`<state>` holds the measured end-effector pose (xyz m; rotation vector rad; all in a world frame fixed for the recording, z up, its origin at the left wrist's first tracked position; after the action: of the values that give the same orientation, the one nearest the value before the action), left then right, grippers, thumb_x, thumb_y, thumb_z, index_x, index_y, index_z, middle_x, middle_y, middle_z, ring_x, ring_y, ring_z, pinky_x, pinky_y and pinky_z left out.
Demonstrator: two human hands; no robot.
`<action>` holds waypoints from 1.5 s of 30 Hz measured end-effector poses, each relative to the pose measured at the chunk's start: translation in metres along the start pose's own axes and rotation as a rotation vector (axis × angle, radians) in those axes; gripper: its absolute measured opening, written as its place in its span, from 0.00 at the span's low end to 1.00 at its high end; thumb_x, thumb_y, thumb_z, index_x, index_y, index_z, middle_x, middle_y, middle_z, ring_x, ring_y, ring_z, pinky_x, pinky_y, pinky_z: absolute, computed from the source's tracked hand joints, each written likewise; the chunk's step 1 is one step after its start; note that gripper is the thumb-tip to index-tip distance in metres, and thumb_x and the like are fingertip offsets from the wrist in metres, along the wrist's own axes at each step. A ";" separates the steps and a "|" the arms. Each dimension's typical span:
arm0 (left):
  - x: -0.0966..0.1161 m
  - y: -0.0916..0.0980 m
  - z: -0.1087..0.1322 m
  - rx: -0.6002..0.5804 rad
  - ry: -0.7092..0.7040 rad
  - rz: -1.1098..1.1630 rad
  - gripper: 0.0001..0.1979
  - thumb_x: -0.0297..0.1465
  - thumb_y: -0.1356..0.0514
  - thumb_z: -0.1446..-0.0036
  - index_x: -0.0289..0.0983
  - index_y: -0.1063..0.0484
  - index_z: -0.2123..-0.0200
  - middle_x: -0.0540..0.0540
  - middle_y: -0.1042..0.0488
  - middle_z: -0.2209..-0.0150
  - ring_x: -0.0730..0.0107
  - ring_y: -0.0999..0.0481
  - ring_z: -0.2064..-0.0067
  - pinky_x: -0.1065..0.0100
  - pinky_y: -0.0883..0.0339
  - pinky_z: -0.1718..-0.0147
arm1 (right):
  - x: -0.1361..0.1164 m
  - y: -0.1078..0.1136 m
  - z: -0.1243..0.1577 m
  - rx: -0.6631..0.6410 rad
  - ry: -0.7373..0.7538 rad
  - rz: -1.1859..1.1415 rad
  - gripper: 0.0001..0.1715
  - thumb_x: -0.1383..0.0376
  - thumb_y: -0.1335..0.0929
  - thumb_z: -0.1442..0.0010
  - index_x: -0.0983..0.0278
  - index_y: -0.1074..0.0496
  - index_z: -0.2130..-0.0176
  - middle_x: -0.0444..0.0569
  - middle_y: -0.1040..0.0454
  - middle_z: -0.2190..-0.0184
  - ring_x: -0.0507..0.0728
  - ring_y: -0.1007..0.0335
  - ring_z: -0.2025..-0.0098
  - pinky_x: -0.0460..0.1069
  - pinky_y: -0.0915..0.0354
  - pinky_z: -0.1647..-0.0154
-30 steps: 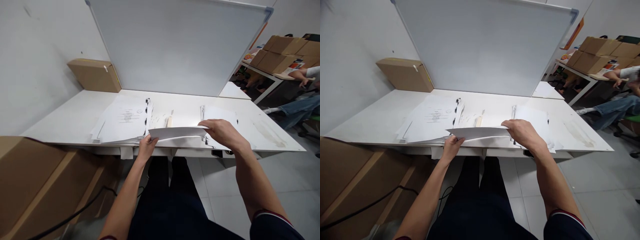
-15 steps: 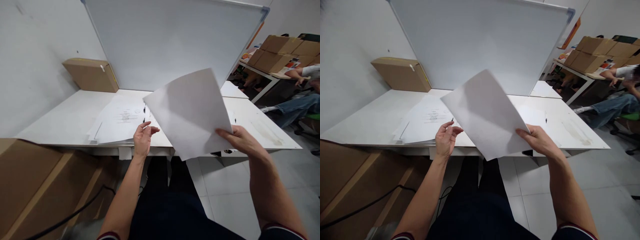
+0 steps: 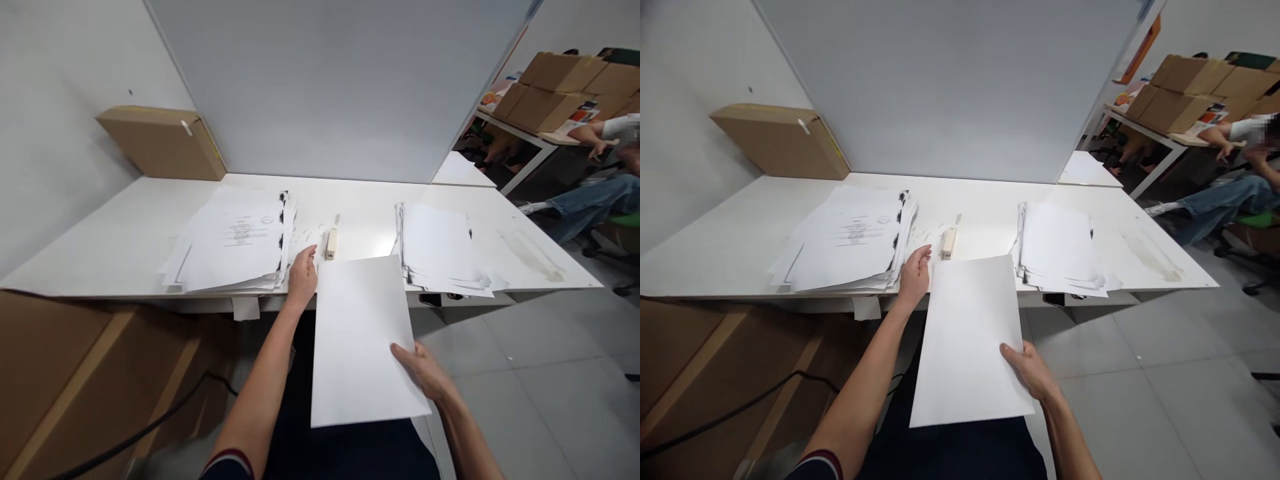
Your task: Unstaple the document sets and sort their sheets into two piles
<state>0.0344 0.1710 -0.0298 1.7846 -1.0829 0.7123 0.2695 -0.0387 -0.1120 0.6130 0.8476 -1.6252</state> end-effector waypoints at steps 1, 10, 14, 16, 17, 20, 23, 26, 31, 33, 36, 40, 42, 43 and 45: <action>0.002 0.000 0.000 -0.010 -0.015 -0.015 0.18 0.26 0.54 0.41 0.36 0.34 0.50 0.40 0.29 0.54 0.65 0.28 0.54 0.61 0.36 0.52 | 0.000 0.001 0.000 0.017 -0.007 -0.001 0.22 0.54 0.29 0.50 0.66 0.27 0.59 0.54 0.21 0.66 0.62 0.24 0.66 0.53 0.30 0.64; 0.016 -0.012 0.004 -0.126 -0.136 -0.137 0.22 0.24 0.57 0.41 0.39 0.37 0.45 0.41 0.32 0.52 0.63 0.35 0.48 0.59 0.40 0.47 | -0.011 0.009 -0.002 0.079 -0.027 0.012 0.20 0.55 0.29 0.49 0.65 0.29 0.61 0.54 0.21 0.67 0.63 0.23 0.68 0.53 0.29 0.68; 0.012 -0.018 0.005 -0.187 -0.106 -0.248 0.25 0.21 0.57 0.42 0.41 0.38 0.43 0.41 0.34 0.54 0.62 0.35 0.51 0.59 0.39 0.50 | -0.015 0.010 -0.005 0.090 -0.017 0.034 0.23 0.55 0.29 0.49 0.67 0.29 0.58 0.55 0.21 0.66 0.63 0.24 0.67 0.53 0.29 0.68; 0.012 -0.020 0.006 -0.208 -0.099 -0.294 0.27 0.19 0.57 0.44 0.42 0.38 0.43 0.42 0.35 0.54 0.63 0.36 0.53 0.61 0.38 0.51 | -0.015 0.011 -0.007 0.092 -0.021 0.040 0.25 0.55 0.29 0.50 0.68 0.29 0.56 0.55 0.21 0.66 0.63 0.24 0.67 0.52 0.29 0.68; 0.012 -0.020 0.007 -0.213 -0.100 -0.315 0.28 0.18 0.57 0.45 0.43 0.37 0.44 0.43 0.35 0.54 0.63 0.36 0.53 0.61 0.39 0.51 | -0.014 0.011 -0.008 0.094 -0.023 0.038 0.26 0.55 0.29 0.50 0.68 0.29 0.56 0.55 0.21 0.66 0.63 0.24 0.67 0.52 0.29 0.68; 0.014 -0.020 0.007 -0.204 -0.117 -0.354 0.29 0.17 0.56 0.47 0.43 0.35 0.45 0.43 0.36 0.54 0.64 0.36 0.54 0.62 0.39 0.51 | -0.013 0.014 -0.011 0.118 -0.024 0.028 0.25 0.55 0.29 0.50 0.68 0.30 0.57 0.54 0.21 0.67 0.61 0.24 0.68 0.51 0.29 0.69; 0.015 -0.021 0.007 -0.197 -0.132 -0.361 0.29 0.16 0.56 0.47 0.43 0.35 0.45 0.43 0.35 0.55 0.64 0.36 0.54 0.62 0.39 0.51 | -0.013 0.017 -0.013 0.141 -0.027 0.036 0.23 0.56 0.28 0.50 0.68 0.30 0.59 0.53 0.21 0.68 0.60 0.24 0.70 0.50 0.30 0.71; 0.013 -0.022 0.007 -0.198 -0.128 -0.373 0.28 0.16 0.56 0.47 0.42 0.33 0.47 0.42 0.35 0.55 0.63 0.36 0.54 0.62 0.38 0.51 | -0.013 0.014 -0.015 0.110 -0.014 0.030 0.22 0.55 0.29 0.50 0.67 0.29 0.59 0.53 0.21 0.68 0.61 0.24 0.69 0.50 0.29 0.71; 0.014 -0.022 0.008 -0.190 -0.150 -0.395 0.27 0.16 0.56 0.46 0.41 0.33 0.47 0.42 0.35 0.56 0.64 0.36 0.54 0.62 0.39 0.51 | -0.016 0.014 -0.014 0.108 0.012 0.039 0.20 0.55 0.28 0.50 0.66 0.28 0.61 0.53 0.21 0.69 0.61 0.23 0.69 0.49 0.29 0.72; 0.016 -0.022 0.009 -0.192 -0.172 -0.403 0.28 0.16 0.55 0.46 0.41 0.35 0.45 0.42 0.35 0.56 0.63 0.35 0.54 0.62 0.39 0.51 | -0.022 0.021 -0.011 0.144 0.039 0.048 0.20 0.55 0.28 0.51 0.67 0.28 0.62 0.53 0.21 0.70 0.61 0.24 0.70 0.49 0.29 0.72; 0.020 -0.021 0.011 -0.189 -0.195 -0.404 0.29 0.17 0.55 0.46 0.40 0.40 0.42 0.41 0.33 0.55 0.62 0.35 0.53 0.62 0.39 0.50 | -0.043 0.050 -0.004 0.296 0.099 0.067 0.19 0.57 0.27 0.53 0.67 0.28 0.63 0.52 0.21 0.72 0.60 0.24 0.73 0.49 0.30 0.74; 0.023 -0.018 0.012 -0.149 -0.223 -0.379 0.26 0.20 0.55 0.43 0.37 0.41 0.42 0.40 0.31 0.54 0.61 0.34 0.51 0.60 0.39 0.49 | -0.092 0.113 0.002 0.549 0.201 0.089 0.18 0.59 0.27 0.55 0.67 0.28 0.65 0.53 0.22 0.71 0.59 0.26 0.75 0.49 0.30 0.77; 0.026 -0.016 0.013 -0.125 -0.243 -0.352 0.24 0.21 0.55 0.42 0.37 0.39 0.43 0.40 0.30 0.54 0.62 0.34 0.50 0.61 0.38 0.50 | -0.122 0.146 0.000 0.654 0.269 0.097 0.18 0.60 0.27 0.55 0.66 0.28 0.65 0.53 0.22 0.70 0.57 0.27 0.75 0.48 0.31 0.76; 0.029 -0.015 0.015 -0.110 -0.259 -0.335 0.23 0.22 0.55 0.41 0.37 0.38 0.44 0.40 0.30 0.54 0.63 0.33 0.50 0.62 0.37 0.50 | -0.137 0.161 -0.002 0.700 0.305 0.111 0.18 0.60 0.27 0.55 0.66 0.28 0.64 0.53 0.22 0.68 0.57 0.27 0.73 0.48 0.31 0.75; 0.037 -0.012 0.021 -0.076 -0.303 -0.301 0.20 0.24 0.54 0.40 0.37 0.37 0.45 0.41 0.29 0.54 0.64 0.32 0.51 0.63 0.36 0.52 | -0.165 0.188 -0.007 0.771 0.342 0.165 0.17 0.60 0.27 0.55 0.66 0.28 0.65 0.56 0.23 0.64 0.57 0.28 0.71 0.48 0.32 0.73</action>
<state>0.0619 0.1405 -0.0139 1.9749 -0.9881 0.2203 0.4881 0.0478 -0.0273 1.4900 0.3590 -1.6966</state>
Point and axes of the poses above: each hand's wrist, its own z-axis away from the middle knuckle, its own y-axis out of the back of the hand, x = y × z, the point moved 9 cm from there along -z, towards the middle knuckle
